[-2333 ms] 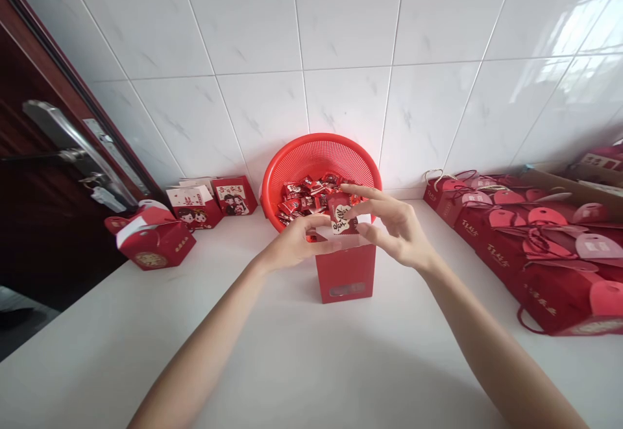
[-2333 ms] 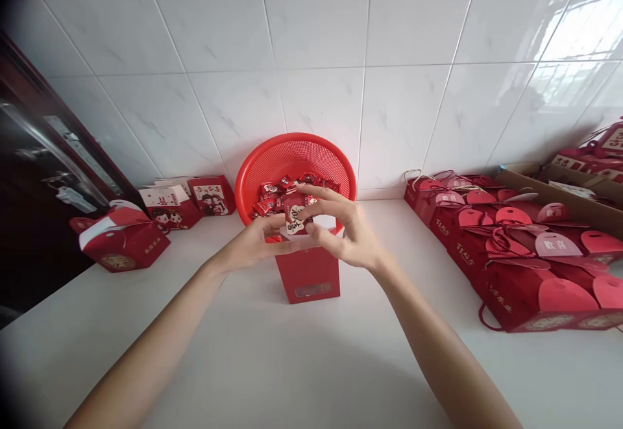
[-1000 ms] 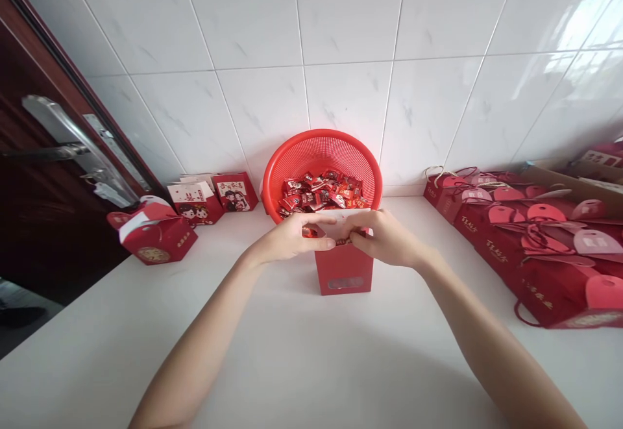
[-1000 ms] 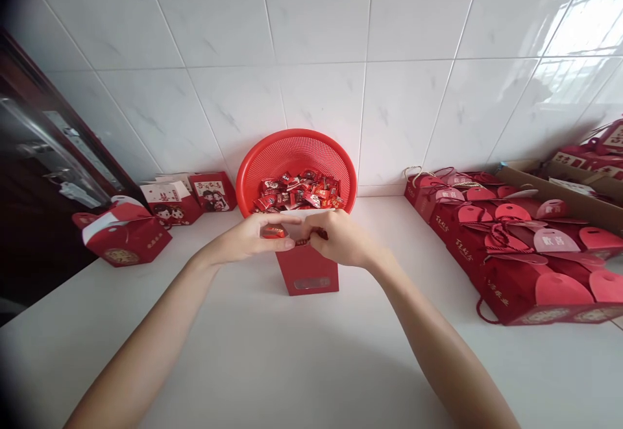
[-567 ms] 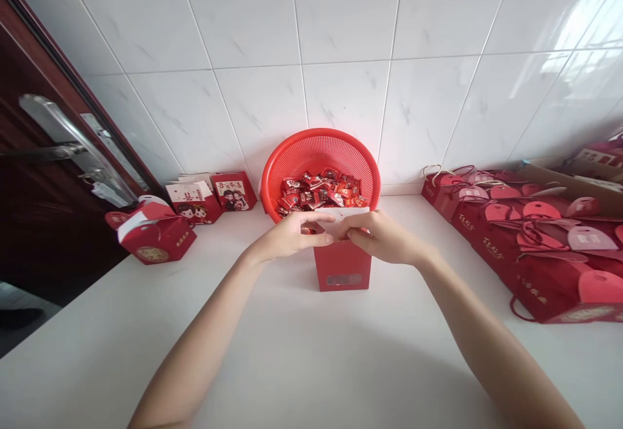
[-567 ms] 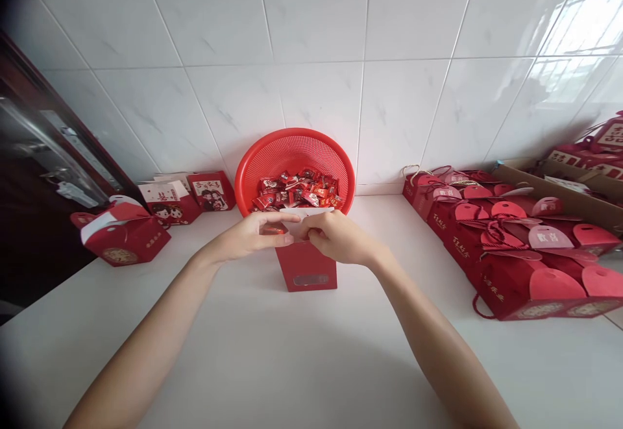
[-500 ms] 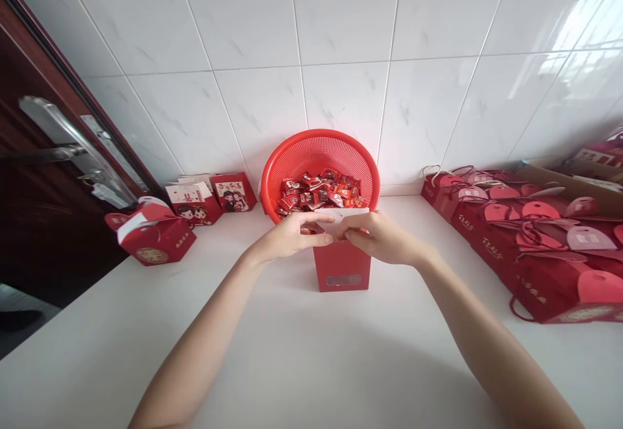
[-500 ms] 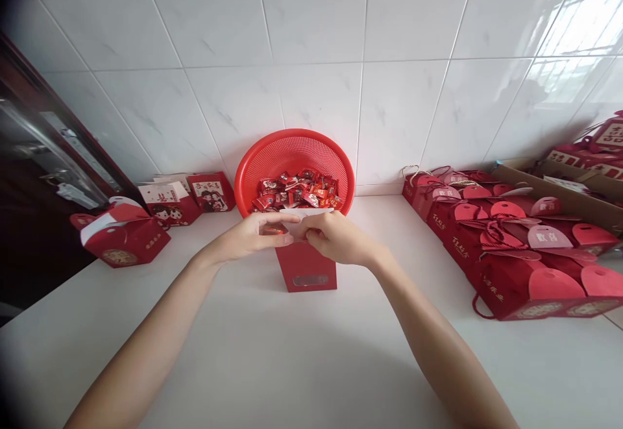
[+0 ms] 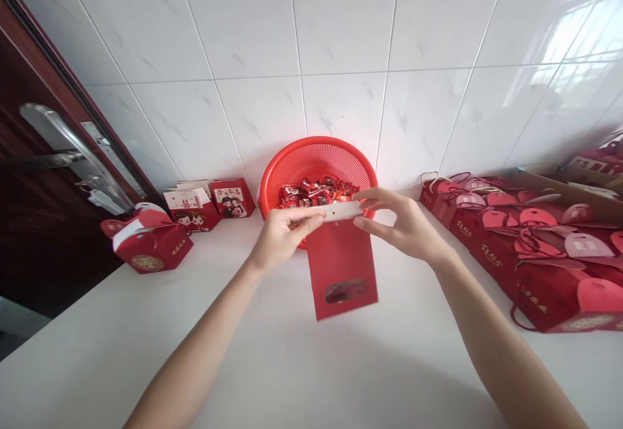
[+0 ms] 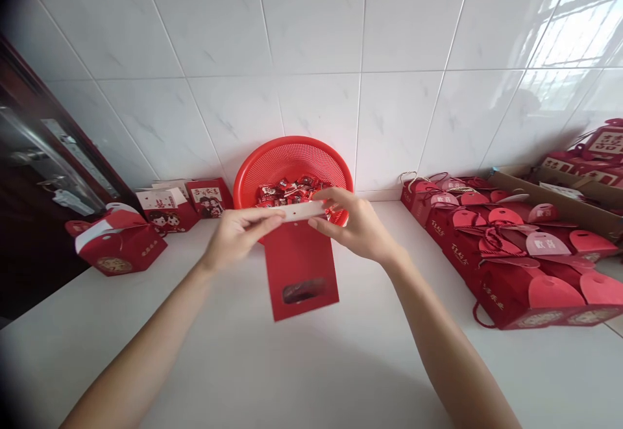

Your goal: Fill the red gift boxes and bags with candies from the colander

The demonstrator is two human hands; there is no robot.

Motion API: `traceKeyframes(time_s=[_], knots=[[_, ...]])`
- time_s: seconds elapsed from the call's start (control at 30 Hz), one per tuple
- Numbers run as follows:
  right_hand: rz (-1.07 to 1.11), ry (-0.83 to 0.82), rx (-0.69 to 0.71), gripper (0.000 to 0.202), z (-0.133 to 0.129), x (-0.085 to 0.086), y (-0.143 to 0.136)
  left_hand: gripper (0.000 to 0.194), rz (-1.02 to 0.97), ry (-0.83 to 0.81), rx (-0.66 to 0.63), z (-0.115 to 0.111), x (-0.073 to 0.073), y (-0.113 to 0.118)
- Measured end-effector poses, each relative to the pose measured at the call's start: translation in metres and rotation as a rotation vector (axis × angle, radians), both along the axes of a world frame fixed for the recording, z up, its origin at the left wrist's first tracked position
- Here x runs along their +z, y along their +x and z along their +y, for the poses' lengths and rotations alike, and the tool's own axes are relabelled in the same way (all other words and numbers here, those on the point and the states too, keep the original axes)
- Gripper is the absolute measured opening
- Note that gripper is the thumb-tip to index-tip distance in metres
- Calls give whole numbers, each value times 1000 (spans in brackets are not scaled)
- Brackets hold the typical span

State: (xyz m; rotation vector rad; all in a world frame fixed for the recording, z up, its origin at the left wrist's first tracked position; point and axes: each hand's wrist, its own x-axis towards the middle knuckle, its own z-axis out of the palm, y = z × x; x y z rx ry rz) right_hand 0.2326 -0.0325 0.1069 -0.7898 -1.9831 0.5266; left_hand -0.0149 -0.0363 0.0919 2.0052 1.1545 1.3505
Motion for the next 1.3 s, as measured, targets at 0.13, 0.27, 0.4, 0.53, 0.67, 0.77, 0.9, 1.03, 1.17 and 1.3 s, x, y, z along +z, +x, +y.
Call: traceKeyframes(time_s=[0.13,0.27,0.4,0.53,0.67,0.77,0.9,1.03,1.17,1.3], knots=[[51,-114,89,52,0,2,0,21,-48,256,167,-6,8,-6],[-43,-297,294,38,4,-4,-7,17,50,370,143,-10,5,-6],[-11,-319,352,34,7,-7,-10,19,69,359,145,-10,4,-4],[17,-338,369,32,7,-6,-10,20,57,306,139,-8,5,-4],[62,-357,346,29,7,-6,-9,23,34,288,109,-7,3,-2],[114,-376,345,30,7,-5,-7,43,-35,222,61,-7,2,-2],[147,-374,363,30,9,-4,-3,67,-109,49,-61,-6,2,-1],[146,-390,380,33,11,-5,-2,51,-110,9,-62,-5,1,1],[132,-389,388,40,11,-4,-2,33,-115,102,-20,-5,0,4],[99,-342,405,49,8,-1,-1,9,-96,234,-11,-5,-1,6]])
